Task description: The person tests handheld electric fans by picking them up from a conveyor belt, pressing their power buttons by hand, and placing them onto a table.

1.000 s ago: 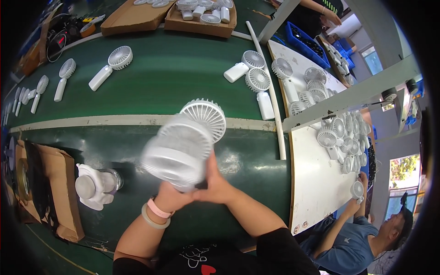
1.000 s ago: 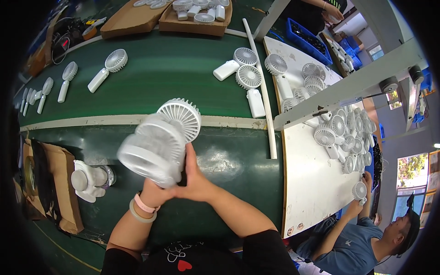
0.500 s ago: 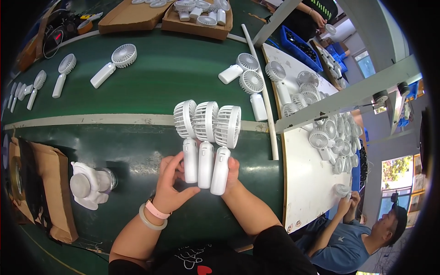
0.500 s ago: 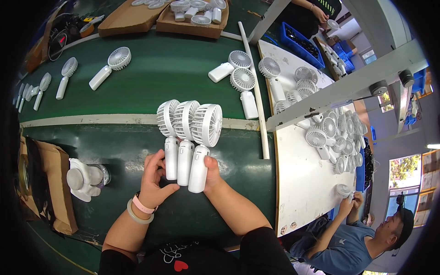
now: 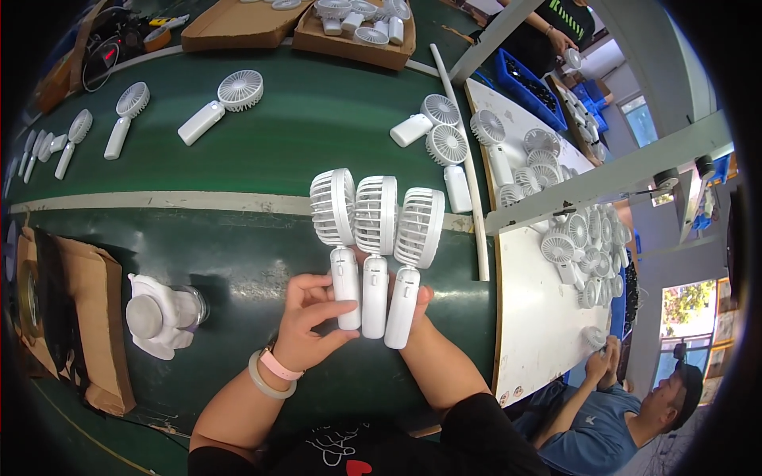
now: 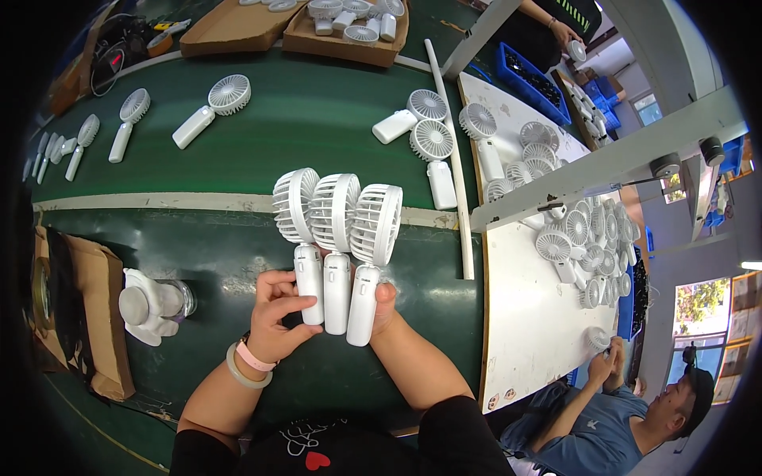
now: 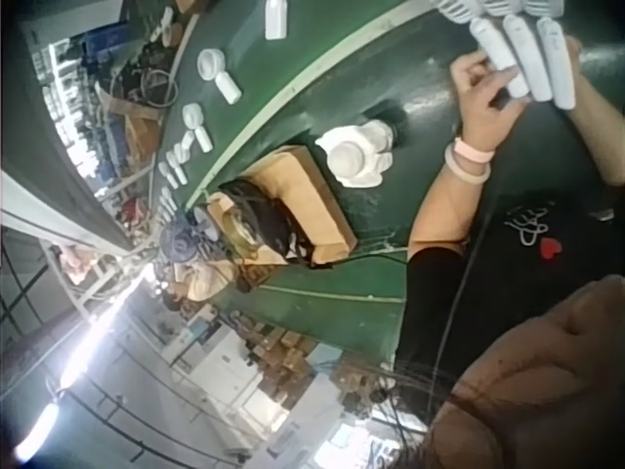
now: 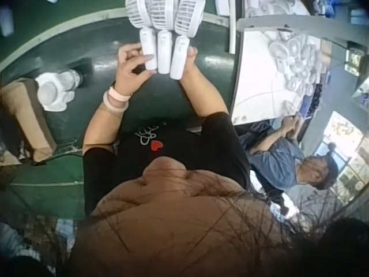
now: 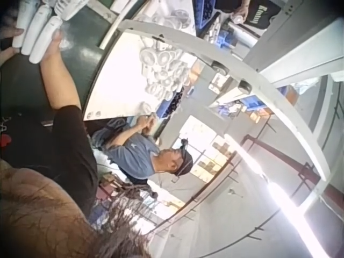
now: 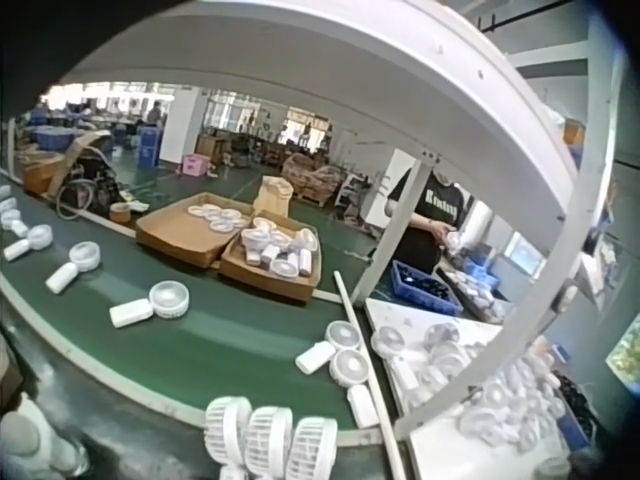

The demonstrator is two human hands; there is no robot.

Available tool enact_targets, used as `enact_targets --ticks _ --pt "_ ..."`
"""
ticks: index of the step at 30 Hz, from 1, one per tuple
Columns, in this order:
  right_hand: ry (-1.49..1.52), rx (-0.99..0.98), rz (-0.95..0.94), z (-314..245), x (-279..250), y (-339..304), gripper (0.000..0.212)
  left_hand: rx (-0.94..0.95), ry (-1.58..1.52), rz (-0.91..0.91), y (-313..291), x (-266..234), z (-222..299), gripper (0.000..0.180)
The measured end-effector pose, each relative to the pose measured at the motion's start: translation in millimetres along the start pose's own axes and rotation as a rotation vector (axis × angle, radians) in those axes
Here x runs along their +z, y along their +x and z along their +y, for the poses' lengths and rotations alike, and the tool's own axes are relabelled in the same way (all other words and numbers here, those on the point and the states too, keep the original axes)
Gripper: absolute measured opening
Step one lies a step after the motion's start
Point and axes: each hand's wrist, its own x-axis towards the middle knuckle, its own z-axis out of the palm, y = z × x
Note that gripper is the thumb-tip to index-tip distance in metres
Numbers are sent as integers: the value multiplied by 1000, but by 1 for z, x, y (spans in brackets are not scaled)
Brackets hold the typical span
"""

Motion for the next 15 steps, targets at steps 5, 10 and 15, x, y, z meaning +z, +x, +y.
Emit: enact_targets --ticks 5,10,15 --pt "-94 -51 -179 -1 2 1 111 35 -68 -30 -1 3 -4 34" --pt "48 -50 -189 3 4 3 88 53 -34 -11 -1 1 -6 31" --pt "48 -49 -249 0 8 1 85 55 -7 -6 -1 1 -8 32"
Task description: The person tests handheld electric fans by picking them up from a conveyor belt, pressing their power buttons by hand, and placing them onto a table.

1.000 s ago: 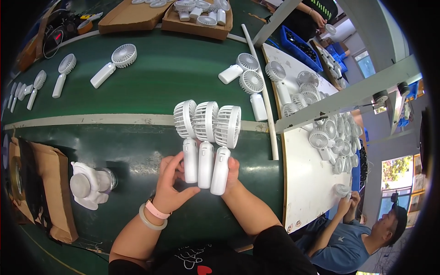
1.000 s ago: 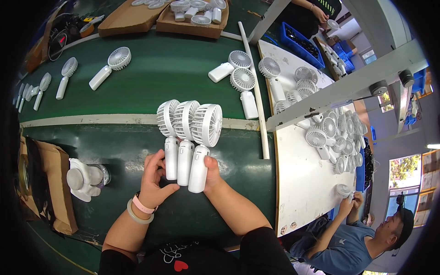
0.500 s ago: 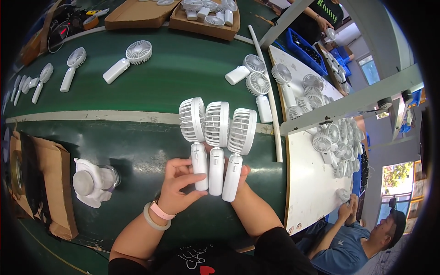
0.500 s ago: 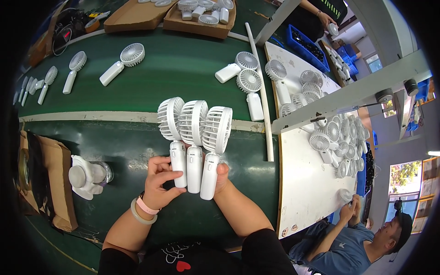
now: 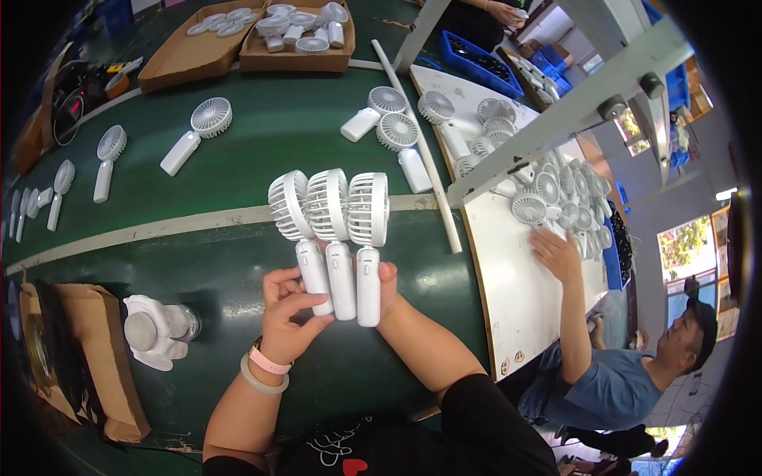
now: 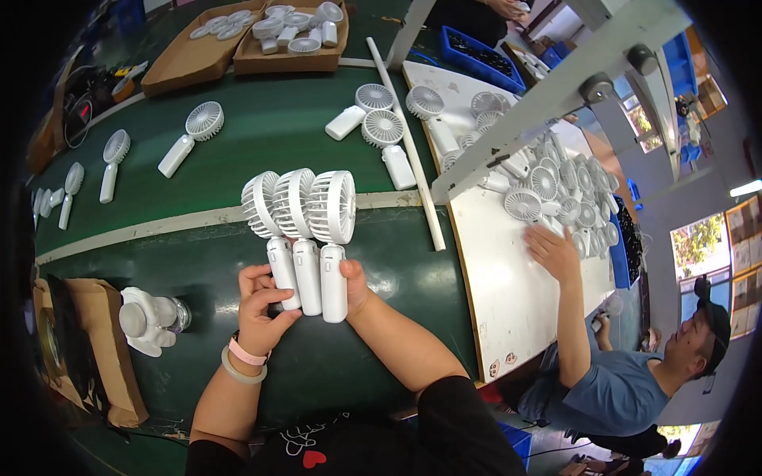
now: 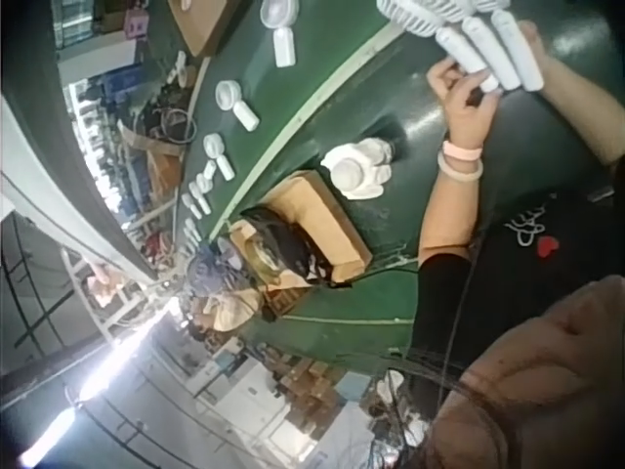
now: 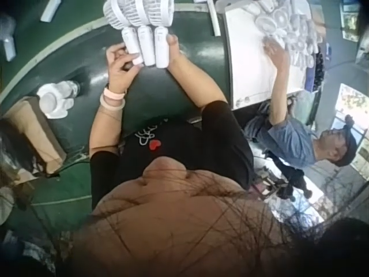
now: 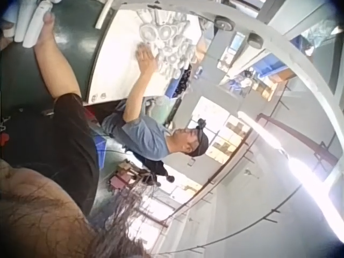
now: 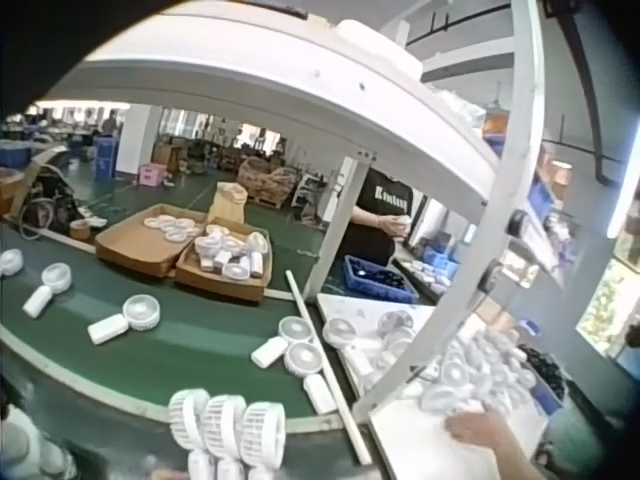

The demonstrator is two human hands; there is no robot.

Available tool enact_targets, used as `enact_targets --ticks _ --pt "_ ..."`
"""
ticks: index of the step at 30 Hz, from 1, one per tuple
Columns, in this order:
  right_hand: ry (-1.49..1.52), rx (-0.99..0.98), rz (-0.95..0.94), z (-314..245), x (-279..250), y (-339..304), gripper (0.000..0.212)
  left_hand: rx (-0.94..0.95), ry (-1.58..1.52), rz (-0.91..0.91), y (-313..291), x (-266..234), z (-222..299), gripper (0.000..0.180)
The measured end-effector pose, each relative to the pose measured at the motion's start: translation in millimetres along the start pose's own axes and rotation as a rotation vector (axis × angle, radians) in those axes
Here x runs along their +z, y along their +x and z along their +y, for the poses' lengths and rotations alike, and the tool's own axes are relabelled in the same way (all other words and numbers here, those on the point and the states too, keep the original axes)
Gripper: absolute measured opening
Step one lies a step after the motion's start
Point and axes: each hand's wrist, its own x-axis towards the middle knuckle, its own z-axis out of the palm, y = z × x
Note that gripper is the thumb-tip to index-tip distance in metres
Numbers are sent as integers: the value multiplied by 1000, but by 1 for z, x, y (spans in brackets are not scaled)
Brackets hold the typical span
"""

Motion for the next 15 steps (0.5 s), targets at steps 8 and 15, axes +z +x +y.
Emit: enact_targets --ticks 8,15 --pt "-50 -56 149 -4 -13 -26 68 2 68 -87 2 12 -5 25" --pt "-464 -192 544 -55 21 -131 84 -184 123 -383 -3 15 7 25"
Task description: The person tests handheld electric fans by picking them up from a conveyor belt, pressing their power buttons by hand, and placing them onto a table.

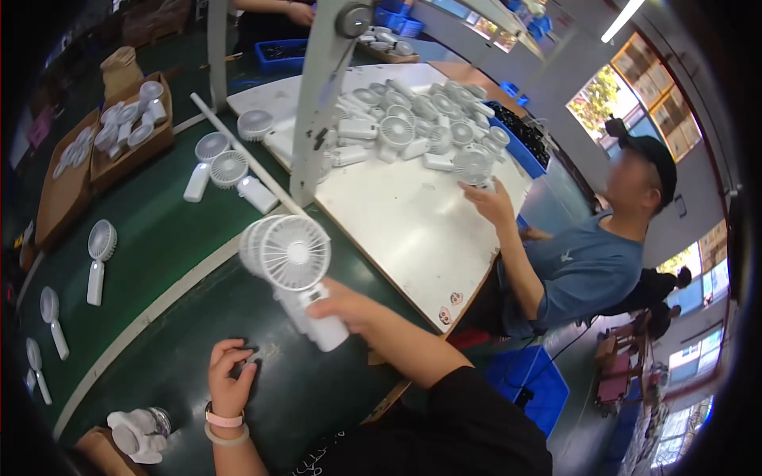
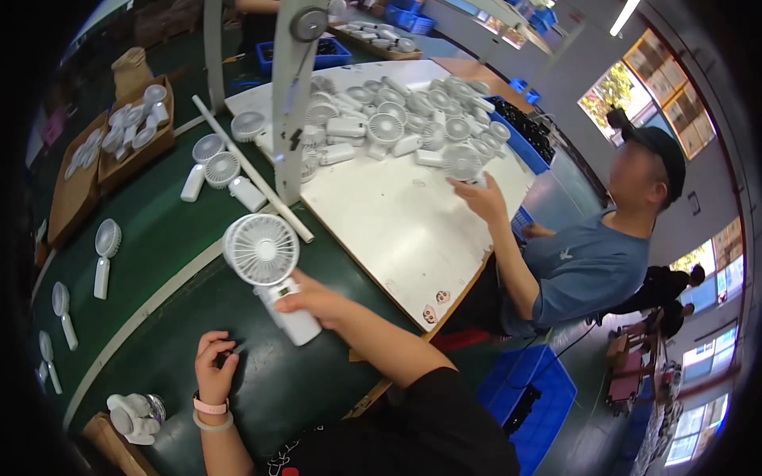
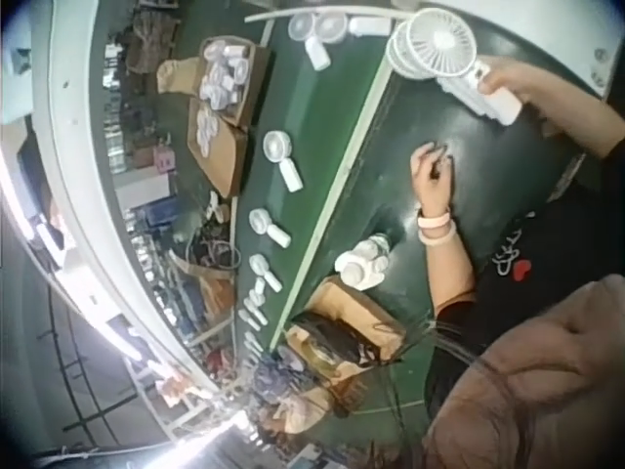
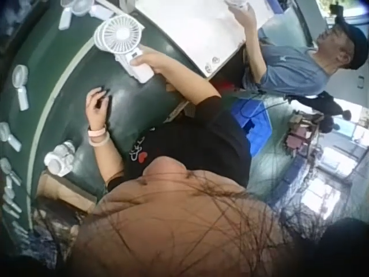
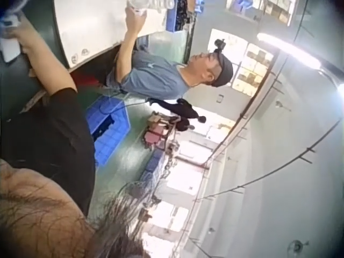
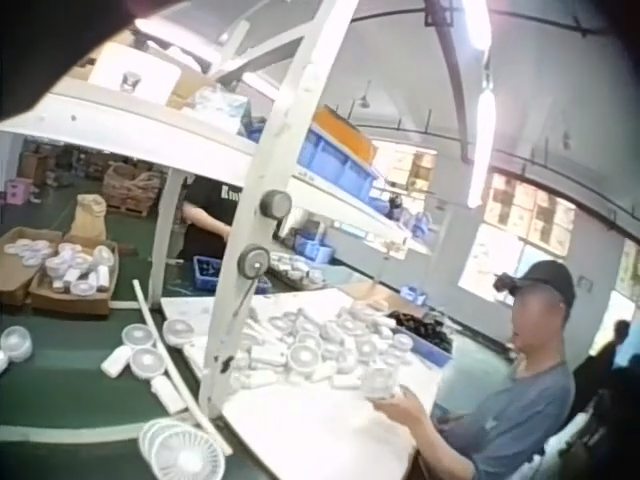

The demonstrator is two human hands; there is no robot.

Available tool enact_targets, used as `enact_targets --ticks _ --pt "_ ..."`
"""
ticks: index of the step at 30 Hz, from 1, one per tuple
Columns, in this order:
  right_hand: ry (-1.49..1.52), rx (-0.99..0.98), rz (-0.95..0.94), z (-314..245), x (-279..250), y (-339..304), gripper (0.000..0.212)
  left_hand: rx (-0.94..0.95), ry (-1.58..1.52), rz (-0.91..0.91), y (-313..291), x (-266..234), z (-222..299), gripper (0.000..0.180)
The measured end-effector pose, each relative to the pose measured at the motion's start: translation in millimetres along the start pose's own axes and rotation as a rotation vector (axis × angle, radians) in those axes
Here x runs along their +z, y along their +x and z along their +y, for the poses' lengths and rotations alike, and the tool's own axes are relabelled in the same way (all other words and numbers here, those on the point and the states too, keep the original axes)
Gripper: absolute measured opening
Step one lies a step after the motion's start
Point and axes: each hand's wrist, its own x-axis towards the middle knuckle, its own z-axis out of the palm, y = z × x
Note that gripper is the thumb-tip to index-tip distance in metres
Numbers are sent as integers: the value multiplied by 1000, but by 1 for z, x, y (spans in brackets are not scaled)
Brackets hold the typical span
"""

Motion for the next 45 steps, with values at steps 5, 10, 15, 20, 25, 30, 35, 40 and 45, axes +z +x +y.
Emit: enact_targets --ticks 5,10,15,20,25,30,35,40,45 --pt "-877 -346 535 -48 -79 -61 109 -151 -239 80 4 4 -5 23" --pt "-1509 -142 922 -81 -100 -86 104 -143 -208 91 1 -4 -15 21" --pt "-1690 -251 1004 -93 -134 -83 96 -148 -228 110 2 -7 -13 18" --pt "-1961 -673 1120 -78 -101 -53 65 -158 -235 115 5 -5 -10 18" --pt "-1691 -942 673 -35 -38 13 38 -190 -284 106 4 -8 -7 21" --pt "-1580 -893 234 1 5 104 39 -215 -333 128 4 -9 -7 21" --pt "-1571 -849 230 9 35 203 48 -230 -372 146 4 -9 -8 22" --pt "-1812 -726 522 -3 55 281 51 -262 -417 131 2 -11 -12 21" --pt "-1956 -590 630 -8 53 307 31 -295 -424 121 3 -11 -11 21"
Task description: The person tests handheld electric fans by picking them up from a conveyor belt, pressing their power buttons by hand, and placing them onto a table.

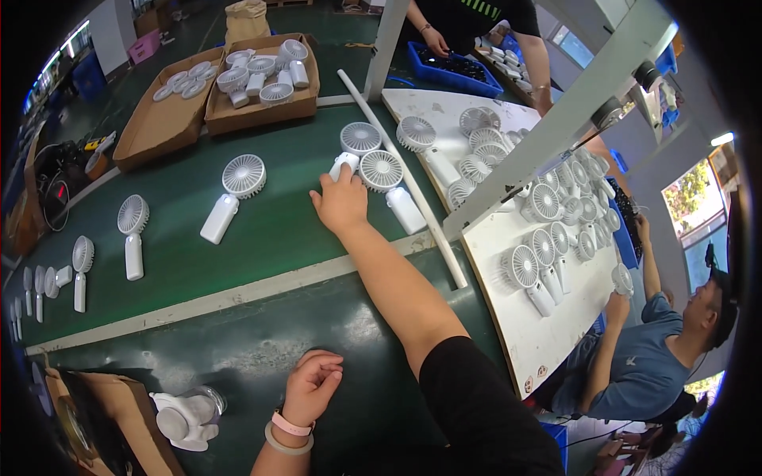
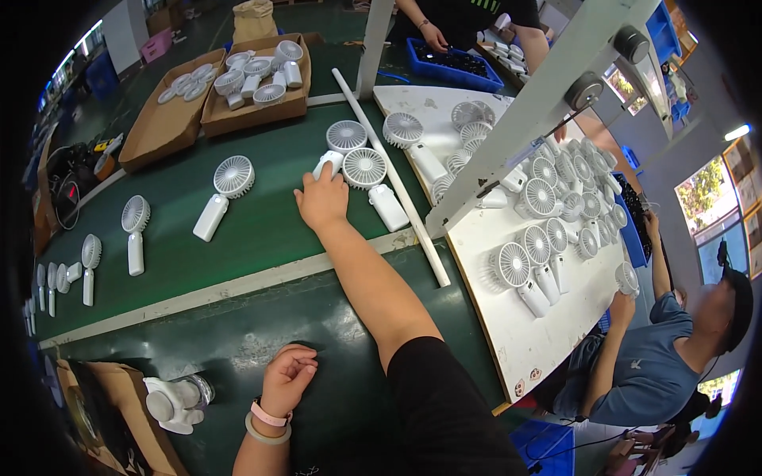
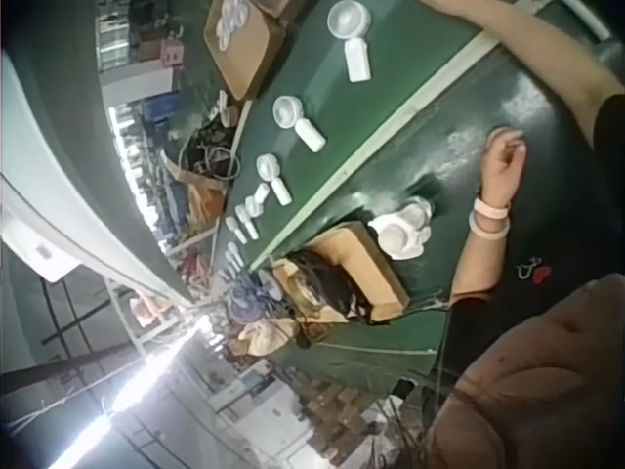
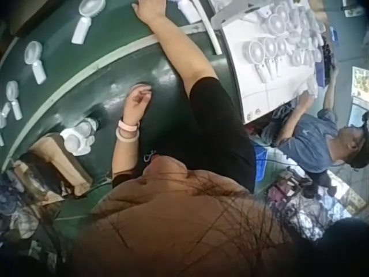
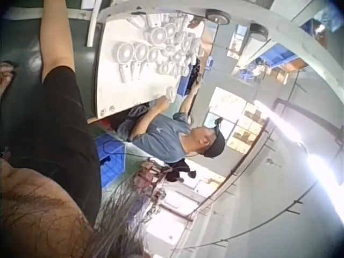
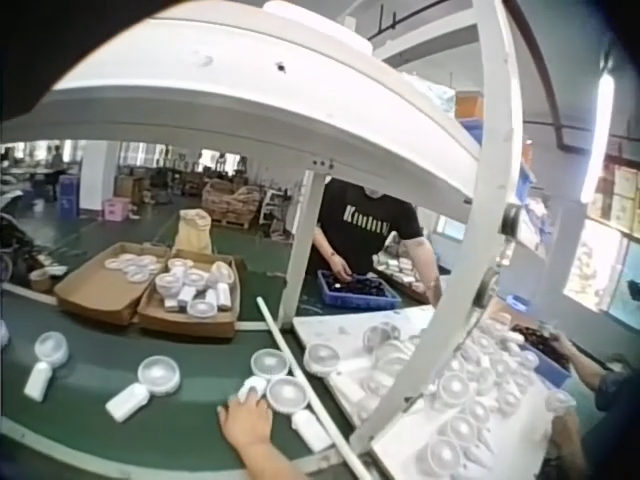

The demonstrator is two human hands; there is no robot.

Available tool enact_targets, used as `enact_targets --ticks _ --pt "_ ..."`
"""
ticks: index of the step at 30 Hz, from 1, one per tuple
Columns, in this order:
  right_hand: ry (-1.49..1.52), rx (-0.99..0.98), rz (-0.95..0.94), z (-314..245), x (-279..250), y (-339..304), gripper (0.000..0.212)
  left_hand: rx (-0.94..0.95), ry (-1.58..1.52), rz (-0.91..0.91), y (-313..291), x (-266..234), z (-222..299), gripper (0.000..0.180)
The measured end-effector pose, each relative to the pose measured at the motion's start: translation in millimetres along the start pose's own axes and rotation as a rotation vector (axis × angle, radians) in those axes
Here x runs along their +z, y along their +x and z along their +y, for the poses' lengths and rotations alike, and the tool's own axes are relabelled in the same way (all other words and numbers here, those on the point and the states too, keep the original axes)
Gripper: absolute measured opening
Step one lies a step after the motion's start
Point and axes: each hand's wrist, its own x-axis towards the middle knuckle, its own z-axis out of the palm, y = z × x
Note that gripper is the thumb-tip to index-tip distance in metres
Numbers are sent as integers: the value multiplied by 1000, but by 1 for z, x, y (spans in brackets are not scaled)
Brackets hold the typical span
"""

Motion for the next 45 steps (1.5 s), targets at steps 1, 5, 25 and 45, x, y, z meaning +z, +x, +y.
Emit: enact_targets --ticks 1,5,25,45 --pt "0 0 -3 3 0 -2 31 3 -17 -1 0 1 0 22" --pt "322 -30 3 12 -12 -27 19 8 -60 -6 0 1 -3 23" --pt "2090 520 -548 119 -126 -233 64 508 1160 -873 -50 102 14 64" --pt "1717 548 -988 120 -150 -234 41 252 1147 87 30 53 48 76"
